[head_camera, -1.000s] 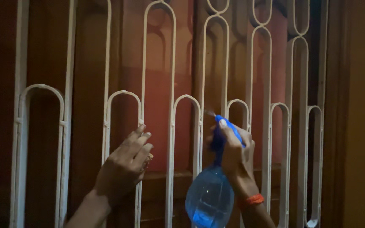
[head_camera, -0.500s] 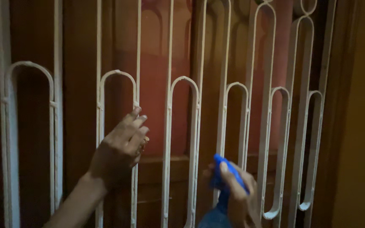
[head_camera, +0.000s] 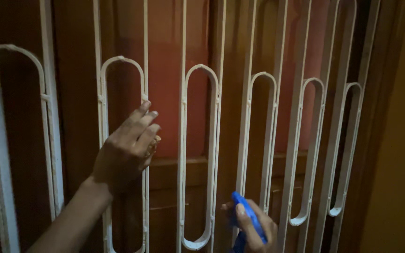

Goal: The person scrubs the vertical bars of a white metal gate with a cloth and sprays them with a blue spray bottle. They wipe each bar individually, moving from one section to the next while maintaining a close-up view of the gate surface.

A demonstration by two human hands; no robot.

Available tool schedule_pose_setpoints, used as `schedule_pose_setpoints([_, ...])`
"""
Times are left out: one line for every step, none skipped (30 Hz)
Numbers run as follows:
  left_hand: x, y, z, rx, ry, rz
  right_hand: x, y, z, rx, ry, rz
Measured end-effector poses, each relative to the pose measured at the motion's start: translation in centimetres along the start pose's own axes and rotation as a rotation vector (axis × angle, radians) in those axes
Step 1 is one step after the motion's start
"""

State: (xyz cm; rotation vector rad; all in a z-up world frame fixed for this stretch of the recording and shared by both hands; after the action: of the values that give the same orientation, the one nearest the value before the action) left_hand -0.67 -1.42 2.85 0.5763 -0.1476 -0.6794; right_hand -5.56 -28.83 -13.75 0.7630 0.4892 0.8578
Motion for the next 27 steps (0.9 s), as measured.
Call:
schedule_pose_setpoints([-0.1, -0.1, 0.0, -0.007, -0.002, -0.010, 0.0, -0.2, -0.2, 0.033, -0.007, 0.008])
schedule_pose_setpoints([-0.3, -0.2, 0.0, -0.013, -0.004, -0.019, 0.0, -0.7, -0.3, 0.065, -0.014, 0.017])
schedule_pose_setpoints([-0.4, -0.3, 0.0, -0.021, -0.005, -0.031, -0.1, -1.6, -0.5, 0.100, -0.022, 0.023])
schedule_pose_setpoints([-0.6, -0.4, 0.1, -0.019, -0.005, -0.030, 0.0, -2.8, -0.7, 0.104, -0.035, -0.035])
schedule_pose_setpoints([-0.8, -0.4, 0.1, -0.016, -0.005, -0.029, 0.4, -4.2, -0.9, 0.107, -0.049, -0.092])
schedule_pose_setpoints([-0.8, -0.5, 0.1, -0.014, -0.006, -0.028, 0.7, -5.8, -1.3, 0.110, -0.062, -0.150])
schedule_pose_setpoints([-0.8, -0.5, 0.1, -0.014, -0.003, -0.025, 1.3, -7.5, -1.8, 0.154, -0.044, -0.213])
schedule_pose_setpoints([-0.8, -0.6, 0.1, -0.014, 0.000, -0.022, 1.8, -9.1, -2.4, 0.198, -0.026, -0.277])
schedule_pose_setpoints([-0.7, -0.5, 0.1, -0.013, 0.004, -0.018, 2.2, -10.6, -2.9, 0.242, -0.009, -0.339])
schedule_pose_setpoints([-0.7, -0.5, 0.1, -0.008, 0.007, -0.009, 2.4, -11.6, -3.3, 0.229, 0.004, -0.366])
schedule_pose_setpoints([-0.6, -0.4, 0.0, -0.003, 0.008, -0.001, 2.3, -12.4, -3.6, 0.217, 0.015, -0.394])
schedule_pose_setpoints([-0.4, -0.4, 0.0, 0.002, 0.009, 0.006, 2.3, -13.1, -3.9, 0.204, 0.026, -0.423])
schedule_pose_setpoints([-0.4, -0.4, -0.2, -0.003, 0.009, -0.006, 2.3, -13.6, -4.1, 0.203, 0.044, -0.424])
schedule_pose_setpoints([-0.5, -0.3, -0.4, -0.008, 0.008, -0.018, 2.3, -14.0, -4.1, 0.202, 0.063, -0.425])
schedule_pose_setpoints([-0.5, -0.3, -0.6, -0.015, 0.008, -0.030, 2.3, -14.2, -4.3, 0.202, 0.083, -0.426])
schedule_pose_setpoints([-0.2, -0.1, -0.5, -0.003, 0.006, -0.007, 2.4, -14.3, -4.5, 0.158, 0.100, -0.349])
schedule_pose_setpoints([0.2, 0.0, -0.3, 0.004, 0.007, 0.016, 2.4, -14.4, -5.0, 0.118, 0.119, -0.273])
schedule_pose_setpoints([0.4, 0.0, -0.3, 0.012, 0.009, 0.039, 2.5, -14.5, -5.4, 0.079, 0.136, -0.196])
schedule_pose_setpoints([0.3, -0.1, -0.5, 0.006, 0.009, 0.024, 2.6, -14.8, -5.6, 0.082, 0.121, -0.235])
schedule_pose_setpoints([-0.1, -0.2, -0.8, -0.001, 0.010, 0.009, 2.9, -15.1, -5.6, 0.085, 0.106, -0.274])
schedule_pose_setpoints([-0.3, -0.3, -0.9, -0.007, 0.010, -0.005, 3.0, -15.4, -5.7, 0.088, 0.091, -0.312])
schedule_pose_setpoints([-0.3, -0.4, -0.8, -0.006, 0.010, 0.000, 3.0, -15.7, -6.1, 0.124, 0.090, -0.320])
schedule_pose_setpoints([-0.3, -0.4, -0.7, -0.002, 0.010, 0.007, 3.4, -15.9, -6.3, 0.158, 0.086, -0.325])
schedule_pose_setpoints([-0.3, -0.4, -0.6, 0.002, 0.009, 0.013, 3.7, -15.9, -6.5, 0.192, 0.083, -0.331])
schedule_pose_setpoints([-0.3, -0.4, -0.5, 0.006, 0.007, 0.014, 4.0, -15.8, -6.7, 0.210, 0.122, -0.294])
schedule_pose_setpoints([-0.3, -0.4, -0.4, 0.010, 0.005, 0.015, 4.0, -15.6, -6.9, 0.229, 0.161, -0.257])
schedule_pose_setpoints([-0.3, -0.4, -0.5, 0.013, 0.003, 0.014, 4.1, -15.5, -7.1, 0.248, 0.200, -0.222])
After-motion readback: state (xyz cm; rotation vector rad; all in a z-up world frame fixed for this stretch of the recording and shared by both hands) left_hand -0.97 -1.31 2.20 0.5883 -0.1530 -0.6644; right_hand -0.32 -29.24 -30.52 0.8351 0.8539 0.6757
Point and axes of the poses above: each hand's wrist, its own z-axis towards the middle knuckle, its own x-axis out of the palm, y = z × x, the point moved 4 cm from there along z, towards the middle knuckle, and after that the axes turned 10 degrees about -z, right-handed, at the moved point
